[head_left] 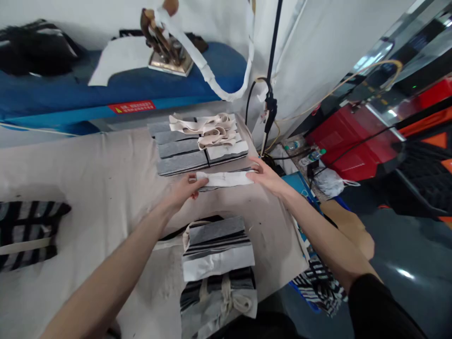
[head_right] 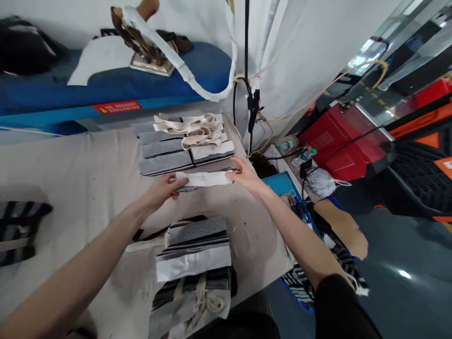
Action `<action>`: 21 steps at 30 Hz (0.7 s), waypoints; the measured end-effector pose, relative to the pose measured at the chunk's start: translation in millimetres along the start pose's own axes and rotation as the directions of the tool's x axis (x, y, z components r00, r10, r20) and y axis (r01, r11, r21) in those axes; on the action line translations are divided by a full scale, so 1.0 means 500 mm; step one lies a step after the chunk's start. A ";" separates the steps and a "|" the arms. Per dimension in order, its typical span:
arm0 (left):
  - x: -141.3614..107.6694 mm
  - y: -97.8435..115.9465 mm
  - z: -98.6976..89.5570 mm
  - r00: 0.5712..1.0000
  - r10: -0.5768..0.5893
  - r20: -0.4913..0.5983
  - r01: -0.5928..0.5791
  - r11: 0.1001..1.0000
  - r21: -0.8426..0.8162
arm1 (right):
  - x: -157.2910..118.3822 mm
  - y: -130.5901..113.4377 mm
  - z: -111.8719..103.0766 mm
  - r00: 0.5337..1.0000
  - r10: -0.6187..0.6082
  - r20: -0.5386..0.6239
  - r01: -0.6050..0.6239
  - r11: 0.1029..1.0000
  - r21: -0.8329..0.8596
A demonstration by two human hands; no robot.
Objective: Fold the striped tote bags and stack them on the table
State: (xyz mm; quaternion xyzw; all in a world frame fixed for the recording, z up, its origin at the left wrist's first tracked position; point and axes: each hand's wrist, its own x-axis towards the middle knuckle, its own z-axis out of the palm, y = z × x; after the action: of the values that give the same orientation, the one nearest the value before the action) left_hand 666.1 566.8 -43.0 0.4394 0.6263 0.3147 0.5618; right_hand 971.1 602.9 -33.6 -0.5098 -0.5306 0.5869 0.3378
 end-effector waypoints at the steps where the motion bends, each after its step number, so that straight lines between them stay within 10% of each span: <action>1: 0.023 -0.005 0.021 0.998 -0.017 -0.061 0.014 0.999 -0.048 | 0.027 0.008 -0.016 1.000 0.025 -0.001 -0.025 0.999 0.028; 11: 0.154 -0.033 0.124 0.930 -0.010 -0.367 -0.037 0.992 -0.119 | 0.201 0.077 -0.077 0.986 0.164 0.020 -0.164 0.960 0.227; 21: 0.178 -0.049 0.132 0.924 -0.059 -0.378 -0.018 0.980 -0.196 | 0.242 0.111 -0.085 0.982 0.187 0.020 -0.186 0.955 0.231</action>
State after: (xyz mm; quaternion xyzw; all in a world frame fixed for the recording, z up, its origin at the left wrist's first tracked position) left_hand 727.6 630.4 -113.7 0.3057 0.6941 0.4486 0.4729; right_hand 989.4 716.9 -112.7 -0.5152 -0.4079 0.6734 0.3386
